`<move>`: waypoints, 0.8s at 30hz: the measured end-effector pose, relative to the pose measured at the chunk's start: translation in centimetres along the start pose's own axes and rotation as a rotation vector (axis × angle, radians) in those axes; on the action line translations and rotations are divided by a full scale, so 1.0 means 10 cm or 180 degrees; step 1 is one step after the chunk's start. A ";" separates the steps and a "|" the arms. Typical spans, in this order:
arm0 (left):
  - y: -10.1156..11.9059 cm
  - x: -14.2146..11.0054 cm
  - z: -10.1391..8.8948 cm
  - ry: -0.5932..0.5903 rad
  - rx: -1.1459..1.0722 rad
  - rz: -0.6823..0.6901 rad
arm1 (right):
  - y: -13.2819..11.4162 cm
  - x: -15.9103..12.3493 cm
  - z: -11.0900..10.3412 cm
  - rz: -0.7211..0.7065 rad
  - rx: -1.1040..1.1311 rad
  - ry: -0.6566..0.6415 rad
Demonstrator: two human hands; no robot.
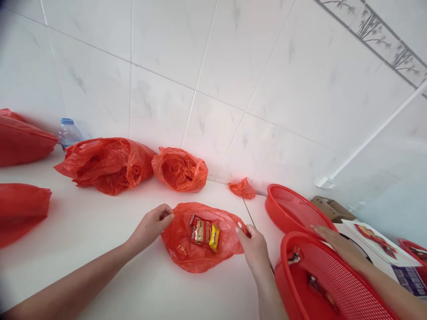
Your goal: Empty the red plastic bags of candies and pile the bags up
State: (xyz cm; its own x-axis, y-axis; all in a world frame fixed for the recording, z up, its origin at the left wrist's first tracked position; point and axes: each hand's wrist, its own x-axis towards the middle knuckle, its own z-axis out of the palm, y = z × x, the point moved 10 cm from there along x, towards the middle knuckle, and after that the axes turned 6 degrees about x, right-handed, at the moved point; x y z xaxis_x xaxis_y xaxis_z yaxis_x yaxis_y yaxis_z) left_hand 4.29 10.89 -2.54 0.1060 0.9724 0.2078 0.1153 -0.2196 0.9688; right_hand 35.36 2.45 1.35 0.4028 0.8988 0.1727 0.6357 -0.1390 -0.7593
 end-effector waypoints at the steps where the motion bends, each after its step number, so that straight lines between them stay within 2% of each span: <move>1: 0.09 0.03 -0.02 -0.0051 -0.0145 -0.0025 | -0.12 0.03 -0.03 -0.0052 0.0476 -0.0023; 3: 0.35 0.08 -0.13 -0.0014 -0.0506 0.0007 | -0.41 0.08 -0.17 -0.0209 0.1520 0.0083; 5: 0.67 0.12 -0.33 0.0202 -0.0857 0.0146 | -0.67 0.10 -0.41 -0.0463 0.2428 0.0464; 7: 0.98 0.12 -0.55 0.0471 -0.1226 0.0322 | -0.85 0.11 -0.62 -0.0679 0.2972 0.0842; 9: 1.20 0.10 -0.67 0.0612 -0.1745 0.0401 | -0.95 0.13 -0.71 -0.0761 0.3215 0.1034; 11: 1.32 0.06 -0.68 0.0591 -0.2198 0.0381 | -0.97 0.15 -0.71 -0.0751 0.3362 0.1124; 13: 1.42 0.01 -0.60 0.0427 -0.2258 0.0411 | -0.94 0.15 -0.66 -0.0720 0.3550 0.1247; 16: 1.61 -0.09 -0.50 0.0282 -0.1492 0.0811 | -0.87 0.15 -0.55 -0.0638 0.3793 0.1292; 20: 1.85 -0.24 -0.57 0.0680 0.0268 0.1396 | -0.85 0.16 -0.44 -0.0602 0.3857 0.1115; 24: 2.08 -0.37 -0.70 0.1084 0.1238 0.1932 | -0.90 0.21 -0.37 -0.0569 0.4001 0.0658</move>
State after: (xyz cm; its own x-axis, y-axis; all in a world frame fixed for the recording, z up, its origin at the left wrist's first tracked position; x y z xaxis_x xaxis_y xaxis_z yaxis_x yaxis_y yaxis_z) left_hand -0.67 3.28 17.75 -0.0398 0.6311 0.7747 0.4773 -0.6692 0.5696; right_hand 32.95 4.01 10.86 0.5427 0.7677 0.3406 -0.3176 0.5630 -0.7630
